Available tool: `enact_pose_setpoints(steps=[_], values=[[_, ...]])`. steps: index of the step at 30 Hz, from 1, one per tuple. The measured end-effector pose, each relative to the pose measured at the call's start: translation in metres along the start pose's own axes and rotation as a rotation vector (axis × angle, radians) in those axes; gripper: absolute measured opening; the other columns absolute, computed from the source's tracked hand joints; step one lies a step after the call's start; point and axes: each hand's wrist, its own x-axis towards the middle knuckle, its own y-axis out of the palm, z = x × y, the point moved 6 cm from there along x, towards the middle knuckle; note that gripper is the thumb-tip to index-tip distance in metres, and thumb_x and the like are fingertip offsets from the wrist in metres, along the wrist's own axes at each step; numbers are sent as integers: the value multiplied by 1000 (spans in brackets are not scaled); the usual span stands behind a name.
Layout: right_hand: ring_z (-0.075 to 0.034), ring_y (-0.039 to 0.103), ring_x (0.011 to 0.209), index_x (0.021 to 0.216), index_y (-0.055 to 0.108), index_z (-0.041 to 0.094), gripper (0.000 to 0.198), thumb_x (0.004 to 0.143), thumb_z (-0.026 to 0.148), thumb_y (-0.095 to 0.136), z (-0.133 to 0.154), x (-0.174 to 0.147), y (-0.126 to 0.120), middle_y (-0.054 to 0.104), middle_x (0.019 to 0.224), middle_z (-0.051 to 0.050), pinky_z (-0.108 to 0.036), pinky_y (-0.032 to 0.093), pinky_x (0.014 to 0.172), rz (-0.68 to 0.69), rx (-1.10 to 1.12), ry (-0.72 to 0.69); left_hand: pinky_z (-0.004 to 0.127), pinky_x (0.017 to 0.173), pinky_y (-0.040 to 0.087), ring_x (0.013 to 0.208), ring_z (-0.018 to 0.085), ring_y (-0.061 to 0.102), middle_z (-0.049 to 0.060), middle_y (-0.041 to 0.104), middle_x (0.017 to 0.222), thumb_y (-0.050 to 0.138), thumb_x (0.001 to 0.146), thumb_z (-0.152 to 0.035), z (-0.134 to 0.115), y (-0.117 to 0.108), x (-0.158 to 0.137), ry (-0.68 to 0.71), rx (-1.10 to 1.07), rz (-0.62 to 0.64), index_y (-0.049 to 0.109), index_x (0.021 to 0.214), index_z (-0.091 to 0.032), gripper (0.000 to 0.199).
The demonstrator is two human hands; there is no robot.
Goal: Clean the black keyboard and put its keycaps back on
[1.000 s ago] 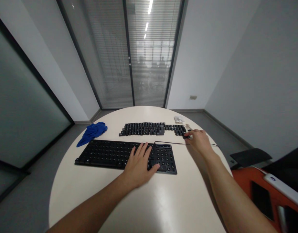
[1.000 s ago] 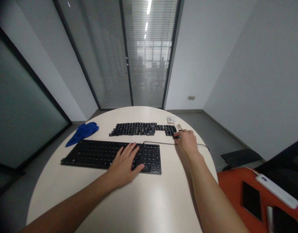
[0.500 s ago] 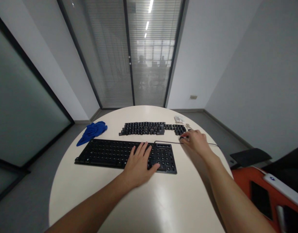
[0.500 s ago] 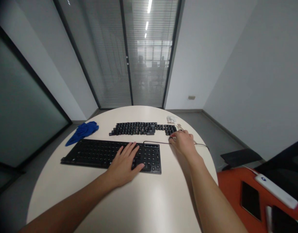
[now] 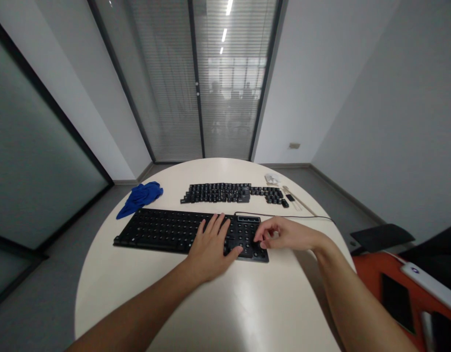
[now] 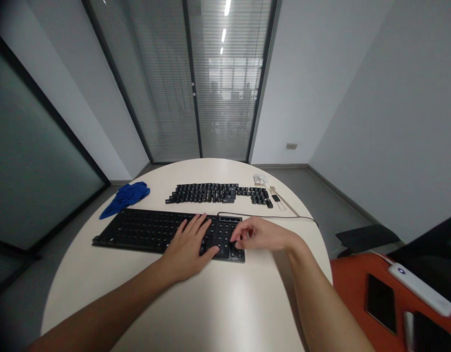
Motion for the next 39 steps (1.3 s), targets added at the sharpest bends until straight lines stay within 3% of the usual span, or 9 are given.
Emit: enact_pose_setpoints(steps=[14, 27, 39], values=[[-15, 55, 67, 96, 80, 15, 32, 73, 36, 76, 2, 4, 14, 69, 73, -2, -25, 41, 60, 63, -54, 48, 57, 122, 20, 152, 32, 23, 12, 28, 164, 46, 95, -60, 0, -1, -1, 1, 26, -8, 38, 152, -15, 73], [-16, 59, 69, 83, 76, 15, 19, 68, 27, 73, 0, 6, 16, 73, 79, -4, -25, 43, 60, 6, -70, 83, 58, 122, 20, 152, 33, 23, 13, 29, 163, 49, 94, -58, -1, -1, 1, 1, 25, -6, 39, 152, -15, 73], [-14, 56, 65, 78, 74, 16, 23, 66, 34, 82, -5, 5, 12, 70, 70, 0, -24, 39, 58, 17, -26, 93, 53, 123, 21, 150, 33, 27, 16, 36, 160, 57, 88, -58, -19, -5, 6, 26, 3, -75, 42, 149, -12, 78]])
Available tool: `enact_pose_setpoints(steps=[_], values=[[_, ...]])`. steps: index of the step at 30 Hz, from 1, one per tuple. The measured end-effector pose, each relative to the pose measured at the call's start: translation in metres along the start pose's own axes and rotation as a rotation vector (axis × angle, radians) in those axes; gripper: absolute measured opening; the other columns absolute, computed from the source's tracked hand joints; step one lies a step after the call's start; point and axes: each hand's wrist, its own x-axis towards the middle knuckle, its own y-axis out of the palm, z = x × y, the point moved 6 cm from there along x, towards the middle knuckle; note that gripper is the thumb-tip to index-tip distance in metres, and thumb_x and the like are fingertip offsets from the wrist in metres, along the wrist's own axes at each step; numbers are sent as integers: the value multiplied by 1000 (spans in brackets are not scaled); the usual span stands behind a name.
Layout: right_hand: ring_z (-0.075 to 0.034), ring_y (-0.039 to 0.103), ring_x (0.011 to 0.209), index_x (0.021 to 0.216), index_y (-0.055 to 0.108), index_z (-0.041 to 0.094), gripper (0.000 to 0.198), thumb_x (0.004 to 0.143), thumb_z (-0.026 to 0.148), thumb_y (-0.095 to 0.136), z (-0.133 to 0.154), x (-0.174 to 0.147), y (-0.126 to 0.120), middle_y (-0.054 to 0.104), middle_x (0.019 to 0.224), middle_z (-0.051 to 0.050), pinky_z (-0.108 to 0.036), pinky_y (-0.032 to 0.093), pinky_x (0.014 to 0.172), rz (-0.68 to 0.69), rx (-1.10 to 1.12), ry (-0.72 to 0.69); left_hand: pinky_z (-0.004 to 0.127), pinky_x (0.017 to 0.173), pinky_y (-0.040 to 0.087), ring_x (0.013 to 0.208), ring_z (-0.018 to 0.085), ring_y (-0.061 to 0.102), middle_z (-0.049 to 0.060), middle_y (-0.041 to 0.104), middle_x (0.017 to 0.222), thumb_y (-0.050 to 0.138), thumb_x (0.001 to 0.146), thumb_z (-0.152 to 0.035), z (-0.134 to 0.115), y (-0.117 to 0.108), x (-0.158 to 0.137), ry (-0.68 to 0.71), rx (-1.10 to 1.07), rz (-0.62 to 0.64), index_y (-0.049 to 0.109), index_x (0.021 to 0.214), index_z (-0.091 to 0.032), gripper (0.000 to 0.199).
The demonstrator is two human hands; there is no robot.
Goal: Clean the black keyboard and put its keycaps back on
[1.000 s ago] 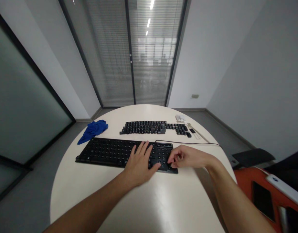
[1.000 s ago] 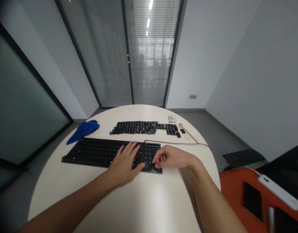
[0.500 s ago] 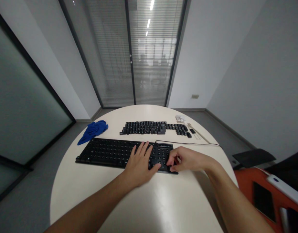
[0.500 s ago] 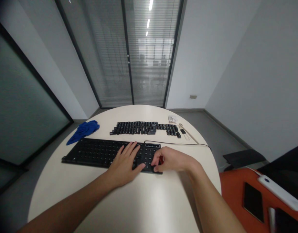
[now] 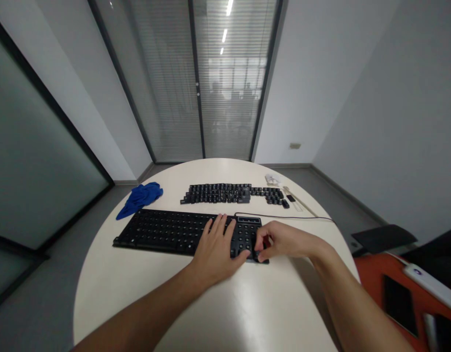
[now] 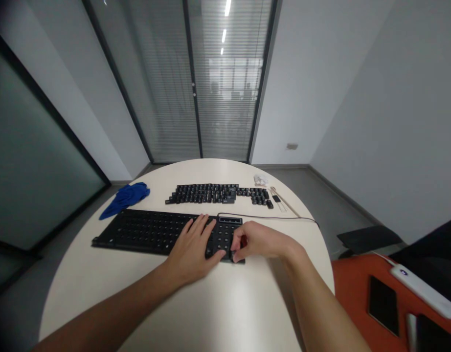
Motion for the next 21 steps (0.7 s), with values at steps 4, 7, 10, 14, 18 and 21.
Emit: enact_pose_setpoints(steps=[4, 7, 10, 14, 18, 21], values=[[-14, 56, 65, 83, 77, 16, 24, 68, 36, 80, -4, 0, -1, 73, 71, -1, -24, 39, 58, 27, 5, -25, 51, 123, 23, 151, 31, 26, 14, 34, 161, 55, 89, -62, -11, 5, 5, 29, -37, 15, 40, 150, -14, 79], [-14, 56, 64, 84, 78, 16, 24, 71, 36, 78, -5, -1, -1, 73, 70, -1, -24, 39, 59, 57, 19, -31, 52, 122, 24, 149, 32, 29, 14, 35, 161, 52, 90, -63, -15, 11, 8, 12, -48, 34, 41, 150, -14, 78], [-14, 56, 64, 83, 78, 16, 25, 69, 37, 80, -6, -1, -2, 72, 68, -1, -24, 40, 59, 54, 25, -17, 56, 122, 22, 149, 34, 29, 15, 35, 160, 51, 91, -64, -16, 14, 10, 2, -33, 25, 42, 149, -14, 77], [-14, 58, 64, 83, 77, 16, 26, 69, 38, 80, -7, 0, 0, 74, 70, -2, -24, 41, 59, 61, 43, -8, 57, 121, 24, 149, 34, 28, 14, 34, 161, 51, 91, -63, -17, 15, 11, -8, -34, 29, 42, 149, -15, 76], [-15, 60, 65, 80, 77, 17, 24, 67, 37, 81, -7, 1, 0, 74, 69, -1, -24, 42, 59, 50, 72, 10, 57, 120, 25, 149, 34, 28, 13, 32, 162, 51, 91, -63, -16, 15, 11, -20, -38, 49, 42, 150, -17, 75], [-15, 60, 64, 78, 77, 17, 22, 67, 35, 80, -6, 2, 0, 74, 69, -1, -25, 42, 59, 52, 92, 29, 57, 119, 26, 149, 34, 28, 12, 32, 162, 51, 92, -62, -16, 15, 10, -18, -37, 45, 42, 150, -19, 73]])
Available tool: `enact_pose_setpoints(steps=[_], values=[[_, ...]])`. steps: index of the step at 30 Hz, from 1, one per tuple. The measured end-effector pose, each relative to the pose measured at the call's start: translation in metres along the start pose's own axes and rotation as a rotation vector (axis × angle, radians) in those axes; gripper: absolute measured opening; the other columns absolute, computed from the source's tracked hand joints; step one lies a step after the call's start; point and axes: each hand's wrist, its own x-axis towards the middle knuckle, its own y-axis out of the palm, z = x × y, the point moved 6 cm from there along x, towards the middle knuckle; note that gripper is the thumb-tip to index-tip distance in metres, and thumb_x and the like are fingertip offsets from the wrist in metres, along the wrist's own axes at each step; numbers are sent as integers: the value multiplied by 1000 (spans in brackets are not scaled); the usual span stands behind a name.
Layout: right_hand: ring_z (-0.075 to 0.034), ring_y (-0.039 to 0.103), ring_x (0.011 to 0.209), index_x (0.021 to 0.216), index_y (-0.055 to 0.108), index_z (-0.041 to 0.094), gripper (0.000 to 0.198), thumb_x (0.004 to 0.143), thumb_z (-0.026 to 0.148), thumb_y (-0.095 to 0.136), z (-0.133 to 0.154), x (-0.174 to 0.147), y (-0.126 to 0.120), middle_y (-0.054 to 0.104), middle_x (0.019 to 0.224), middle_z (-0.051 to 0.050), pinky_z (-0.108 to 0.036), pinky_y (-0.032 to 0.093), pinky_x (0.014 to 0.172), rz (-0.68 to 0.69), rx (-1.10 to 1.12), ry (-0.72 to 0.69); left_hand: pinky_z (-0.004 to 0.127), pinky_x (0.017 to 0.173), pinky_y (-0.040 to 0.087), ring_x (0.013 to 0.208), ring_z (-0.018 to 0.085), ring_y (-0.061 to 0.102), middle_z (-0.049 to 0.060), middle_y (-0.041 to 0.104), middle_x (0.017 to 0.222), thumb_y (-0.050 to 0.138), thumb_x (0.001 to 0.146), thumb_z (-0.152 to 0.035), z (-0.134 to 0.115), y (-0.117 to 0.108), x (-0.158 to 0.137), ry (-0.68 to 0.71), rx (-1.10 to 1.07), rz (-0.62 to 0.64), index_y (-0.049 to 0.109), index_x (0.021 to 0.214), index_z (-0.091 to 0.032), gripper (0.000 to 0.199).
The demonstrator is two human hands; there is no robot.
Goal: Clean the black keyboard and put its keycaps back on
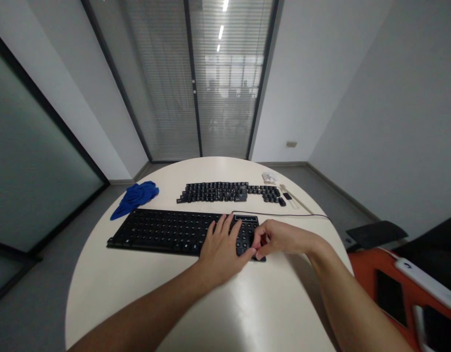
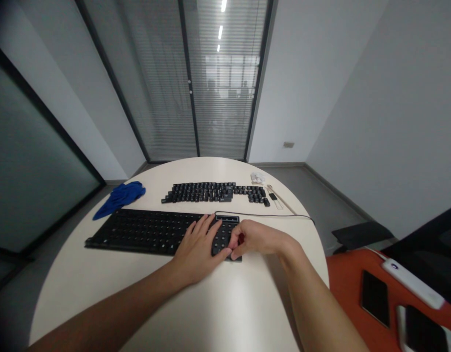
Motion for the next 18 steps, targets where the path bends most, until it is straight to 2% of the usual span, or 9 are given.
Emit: enact_pose_setpoints(steps=[6, 10, 12, 13, 15, 17, 18], values=[[-14, 56, 62, 77, 76, 16, 17, 68, 30, 76, 2, -1, 2, 73, 68, -1, -24, 39, 58, 2, -45, 13, 58, 118, 26, 149, 35, 27, 11, 32, 162, 53, 92, -60, -1, 2, -3, 25, 18, -25, 41, 151, -26, 69], [-13, 54, 62, 79, 75, 15, 23, 70, 36, 77, -4, -1, -1, 69, 67, 0, -24, 38, 58, 18, -38, -31, 57, 119, 25, 149, 35, 26, 12, 31, 163, 52, 92, -61, -2, 2, -7, 41, 24, -47, 41, 151, -23, 71], [-14, 54, 63, 80, 75, 14, 27, 75, 41, 73, -11, -1, -12, 68, 68, -1, -25, 39, 59, -54, -39, -60, 57, 119, 25, 149, 34, 26, 12, 31, 162, 50, 93, -60, -2, 1, -8, 49, 28, -55, 41, 151, -21, 70], [-14, 53, 62, 81, 74, 14, 29, 80, 43, 68, -14, -1, -24, 66, 66, -1, -26, 38, 59, -167, -59, -72, 56, 119, 25, 149, 34, 27, 13, 32, 162, 49, 94, -60, -2, 0, -9, 51, 30, -57, 42, 150, -21, 69], [-17, 56, 67, 88, 74, 15, 33, 86, 43, 59, -22, -5, -52, 67, 72, -3, -28, 40, 64, -486, -168, -78, 56, 119, 26, 149, 34, 28, 13, 33, 162, 46, 96, -60, -1, -2, -11, 54, 33, -54, 43, 149, -20, 67], [-20, 59, 71, 102, 73, 15, 35, 88, 42, 56, -35, -15, -80, 70, 80, -6, -31, 41, 67, -824, -314, 36, 56, 118, 28, 149, 34, 28, 13, 34, 161, 44, 97, -60, -1, -4, -13, 61, 34, -49, 44, 148, -20, 65], [-21, 60, 74, 109, 72, 16, 36, 87, 40, 55, -42, -20, -90, 71, 86, -7, -32, 42, 69, -951, -376, 110, 55, 118, 28, 149, 34, 29, 12, 34, 161, 42, 98, -60, -1, -5, -15, 64, 35, -47, 45, 148, -20, 65]])
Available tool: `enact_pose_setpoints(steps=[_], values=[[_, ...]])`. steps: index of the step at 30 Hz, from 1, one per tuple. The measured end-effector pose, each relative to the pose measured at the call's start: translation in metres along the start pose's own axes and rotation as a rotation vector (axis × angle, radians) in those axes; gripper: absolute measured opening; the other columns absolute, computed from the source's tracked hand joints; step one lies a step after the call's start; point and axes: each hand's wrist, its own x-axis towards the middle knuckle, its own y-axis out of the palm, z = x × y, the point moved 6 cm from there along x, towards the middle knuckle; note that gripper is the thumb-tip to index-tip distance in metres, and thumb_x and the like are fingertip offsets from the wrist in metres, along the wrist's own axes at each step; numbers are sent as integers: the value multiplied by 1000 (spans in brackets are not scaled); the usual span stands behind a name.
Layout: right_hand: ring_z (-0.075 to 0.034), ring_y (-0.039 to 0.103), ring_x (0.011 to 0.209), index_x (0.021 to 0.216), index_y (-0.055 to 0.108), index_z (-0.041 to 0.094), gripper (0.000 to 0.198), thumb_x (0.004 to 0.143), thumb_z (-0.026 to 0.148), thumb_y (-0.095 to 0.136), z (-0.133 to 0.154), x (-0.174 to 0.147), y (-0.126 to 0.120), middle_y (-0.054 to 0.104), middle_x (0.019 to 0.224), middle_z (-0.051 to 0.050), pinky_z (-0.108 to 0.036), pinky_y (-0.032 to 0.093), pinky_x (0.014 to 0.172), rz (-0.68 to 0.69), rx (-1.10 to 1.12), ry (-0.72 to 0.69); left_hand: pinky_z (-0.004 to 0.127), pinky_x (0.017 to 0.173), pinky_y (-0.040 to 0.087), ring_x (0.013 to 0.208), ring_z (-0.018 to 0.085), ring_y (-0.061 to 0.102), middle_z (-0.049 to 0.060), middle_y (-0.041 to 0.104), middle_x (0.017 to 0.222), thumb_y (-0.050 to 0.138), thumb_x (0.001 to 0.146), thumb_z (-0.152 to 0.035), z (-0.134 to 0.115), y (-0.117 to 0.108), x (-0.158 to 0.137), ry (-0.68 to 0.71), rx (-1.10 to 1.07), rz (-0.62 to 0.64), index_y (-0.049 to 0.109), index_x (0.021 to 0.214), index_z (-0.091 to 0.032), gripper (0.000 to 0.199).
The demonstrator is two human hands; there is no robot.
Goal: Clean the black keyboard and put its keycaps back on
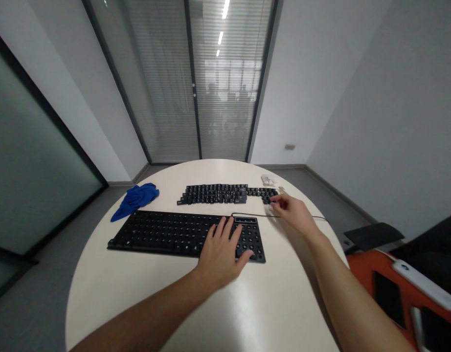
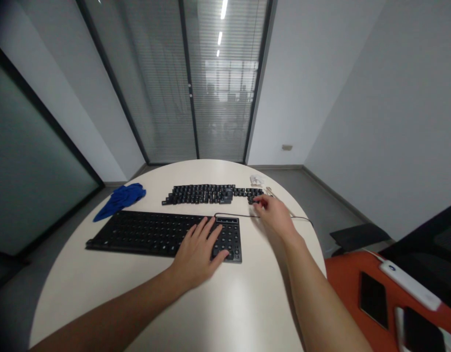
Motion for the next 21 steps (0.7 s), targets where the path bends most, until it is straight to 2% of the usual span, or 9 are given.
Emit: enact_pose_setpoints(steps=[2, 4, 7, 12, 21], values=[[-23, 63, 82, 115, 70, 16, 38, 87, 36, 55, -17, 5, -9, 73, 99, -9, -33, 43, 73, -158, -126, 111, 53, 118, 29, 149, 33, 29, 12, 35, 161, 42, 98, -59, 1, -2, -3, 5, 2, 4, 44, 149, -19, 64], [-26, 65, 92, 117, 69, 15, 39, 85, 33, 56, -28, 7, -8, 73, 108, -12, -34, 44, 78, -191, -197, 163, 52, 119, 29, 149, 33, 30, 11, 36, 161, 42, 99, -57, 2, -2, -4, 4, 4, 10, 44, 149, -19, 63], [-30, 65, 100, 120, 68, 15, 43, 84, 34, 59, -37, 8, -2, 73, 111, -14, -35, 46, 79, -150, -276, 221, 51, 119, 30, 148, 32, 31, 11, 37, 160, 42, 99, -56, 4, -2, -6, 10, 5, 18, 44, 149, -19, 63], [-32, 67, 99, 122, 69, 17, 44, 85, 37, 57, -40, 7, 2, 75, 109, -17, -37, 47, 75, -102, -374, 307, 50, 119, 30, 149, 31, 30, 10, 37, 160, 41, 99, -56, 6, -2, -6, 21, 4, 18, 44, 149, -18, 62], [-35, 69, 96, 123, 72, 21, 45, 88, 41, 53, -35, 2, -6, 76, 103, -16, -38, 46, 72, -68, -399, 333, 50, 119, 30, 149, 32, 30, 10, 38, 160, 40, 99, -56, 8, -2, -6, 26, -2, 19, 44, 149, -18, 63]])
